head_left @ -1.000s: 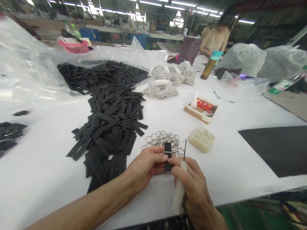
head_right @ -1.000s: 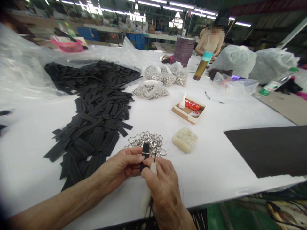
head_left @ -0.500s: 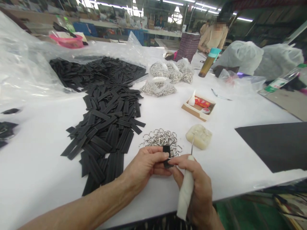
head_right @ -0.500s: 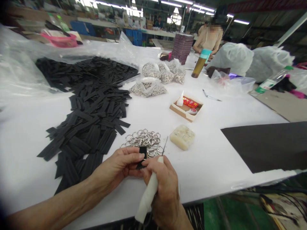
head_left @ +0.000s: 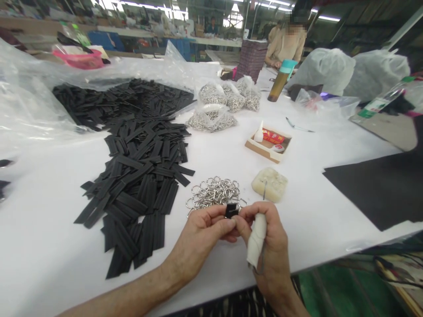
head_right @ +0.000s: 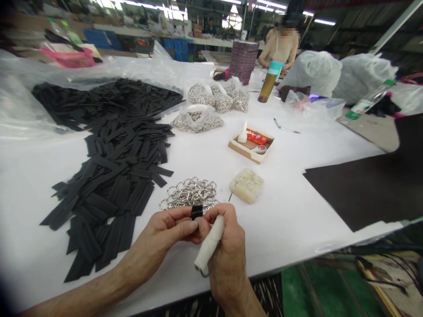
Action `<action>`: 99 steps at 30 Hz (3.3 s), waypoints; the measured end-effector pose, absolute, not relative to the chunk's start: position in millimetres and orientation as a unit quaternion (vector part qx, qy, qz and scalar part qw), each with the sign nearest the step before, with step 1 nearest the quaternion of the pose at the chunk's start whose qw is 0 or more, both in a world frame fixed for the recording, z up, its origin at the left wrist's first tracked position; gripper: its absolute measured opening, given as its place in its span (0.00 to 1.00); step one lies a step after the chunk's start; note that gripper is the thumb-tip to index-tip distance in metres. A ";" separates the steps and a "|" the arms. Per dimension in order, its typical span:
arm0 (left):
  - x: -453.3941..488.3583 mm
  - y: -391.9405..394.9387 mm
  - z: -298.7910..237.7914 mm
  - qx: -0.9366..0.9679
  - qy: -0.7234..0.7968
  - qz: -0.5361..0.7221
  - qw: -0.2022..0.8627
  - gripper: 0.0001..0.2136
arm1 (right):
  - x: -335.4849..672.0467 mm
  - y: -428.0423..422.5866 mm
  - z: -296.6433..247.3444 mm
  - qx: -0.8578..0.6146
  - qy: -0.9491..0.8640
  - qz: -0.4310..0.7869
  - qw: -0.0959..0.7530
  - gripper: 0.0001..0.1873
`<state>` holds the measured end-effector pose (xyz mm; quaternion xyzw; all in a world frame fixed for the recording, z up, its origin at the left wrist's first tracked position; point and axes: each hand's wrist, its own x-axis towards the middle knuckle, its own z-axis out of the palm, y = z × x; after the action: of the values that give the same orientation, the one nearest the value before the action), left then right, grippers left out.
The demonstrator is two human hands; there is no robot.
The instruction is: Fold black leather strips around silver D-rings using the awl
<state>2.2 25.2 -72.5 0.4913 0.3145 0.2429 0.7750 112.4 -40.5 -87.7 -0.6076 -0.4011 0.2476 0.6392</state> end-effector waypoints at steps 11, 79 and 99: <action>0.0 25.8 -76.4 0.502 0.335 0.237 0.761 0.07 | 110.6 -38.1 -78.9 -0.601 -0.350 0.287 0.658 0.07; 2.5 33.2 -70.6 0.452 0.398 0.199 0.773 0.08 | 114.2 -36.2 -81.3 -0.651 -0.399 0.298 0.573 0.07; 2.8 35.7 -72.2 0.453 0.398 0.196 0.773 0.07 | 119.1 -40.3 -73.6 -0.645 -0.396 0.278 0.591 0.07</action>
<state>2.8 35.7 -72.2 0.4535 0.3976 0.1961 0.7731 119.1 -40.3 -73.6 -0.6453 -0.3959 0.2785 0.5910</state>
